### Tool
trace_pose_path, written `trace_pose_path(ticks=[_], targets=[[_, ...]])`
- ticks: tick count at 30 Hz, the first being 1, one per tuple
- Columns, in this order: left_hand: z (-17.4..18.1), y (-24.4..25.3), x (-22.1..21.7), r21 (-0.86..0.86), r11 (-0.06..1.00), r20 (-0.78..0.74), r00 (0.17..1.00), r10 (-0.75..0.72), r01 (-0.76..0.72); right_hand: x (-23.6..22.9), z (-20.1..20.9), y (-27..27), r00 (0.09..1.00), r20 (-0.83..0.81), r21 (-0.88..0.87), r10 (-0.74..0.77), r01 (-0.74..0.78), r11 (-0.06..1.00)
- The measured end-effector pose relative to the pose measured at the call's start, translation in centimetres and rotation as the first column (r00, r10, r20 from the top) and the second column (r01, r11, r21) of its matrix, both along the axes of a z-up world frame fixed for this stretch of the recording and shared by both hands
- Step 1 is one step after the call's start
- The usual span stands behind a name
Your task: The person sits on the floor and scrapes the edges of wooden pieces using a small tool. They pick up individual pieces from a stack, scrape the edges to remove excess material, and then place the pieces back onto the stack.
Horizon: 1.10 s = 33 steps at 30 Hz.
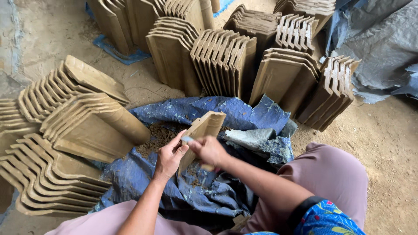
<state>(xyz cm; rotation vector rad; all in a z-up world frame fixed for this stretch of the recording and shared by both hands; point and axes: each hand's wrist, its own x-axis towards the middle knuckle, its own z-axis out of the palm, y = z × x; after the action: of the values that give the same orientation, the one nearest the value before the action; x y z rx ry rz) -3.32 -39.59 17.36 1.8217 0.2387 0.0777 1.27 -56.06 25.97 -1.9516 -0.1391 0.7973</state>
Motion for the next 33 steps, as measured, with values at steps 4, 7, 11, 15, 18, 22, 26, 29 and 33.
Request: trace_pose_path(ticks=[4, 7, 11, 15, 18, 22, 26, 29, 33], targets=[[2.0, -0.1, -0.1, 0.033, 0.999, 0.002, 1.000, -0.020, 0.020, 1.7, -8.5, 0.3, 0.994, 0.054, 0.027, 0.093, -0.094, 0.995], [2.6, -0.4, 0.0, 0.047, 0.999, -0.007, 1.000, -0.022, 0.022, 1.2, -4.7, -0.1, 0.973, 0.170, -0.136, 0.154, -0.131, 0.982], [1.7, -1.0, 0.2, -0.035, 0.996, -0.063, 0.994, 0.084, -0.087, 1.1, -5.2, -0.2, 0.516, 0.745, -0.484, 0.422, -0.018, 0.875], [3.4, -2.3, -0.2, -0.007, 0.995, -0.060, 0.993, 0.102, -0.103, 3.9, -11.5, -0.6, 0.460, 0.705, -0.652, 0.540, 0.119, 0.749], [2.8, -2.5, -0.5, 0.000, 0.992, -0.065, 0.990, 0.123, -0.124, 7.0, -14.3, -2.1, 0.419, 0.764, -0.635, 0.490, 0.357, 0.685], [3.3, -3.2, -0.5, -0.017, 0.988, -0.039, 0.987, 0.156, -0.157, 9.4, -15.0, -3.3, 0.455, 0.766, -0.626, 0.454, 0.368, 0.687], [2.8, -3.5, -0.8, 0.032, 0.985, -0.022, 0.985, 0.172, -0.171, 11.5, -15.9, -5.1, 0.689, 0.663, -0.650, 0.294, 0.334, 0.682], [2.9, -3.0, -0.7, 0.069, 0.981, -0.018, 0.983, 0.184, -0.182, 10.3, -12.0, -5.4, 0.793, 0.581, -0.611, 0.183, 0.276, 0.742], [6.3, -2.4, -1.0, 0.165, 0.979, -0.145, 0.979, 0.144, -0.120, 7.0, -6.3, -5.0, 0.866, 0.461, -0.529, 0.194, 0.093, 0.844]])
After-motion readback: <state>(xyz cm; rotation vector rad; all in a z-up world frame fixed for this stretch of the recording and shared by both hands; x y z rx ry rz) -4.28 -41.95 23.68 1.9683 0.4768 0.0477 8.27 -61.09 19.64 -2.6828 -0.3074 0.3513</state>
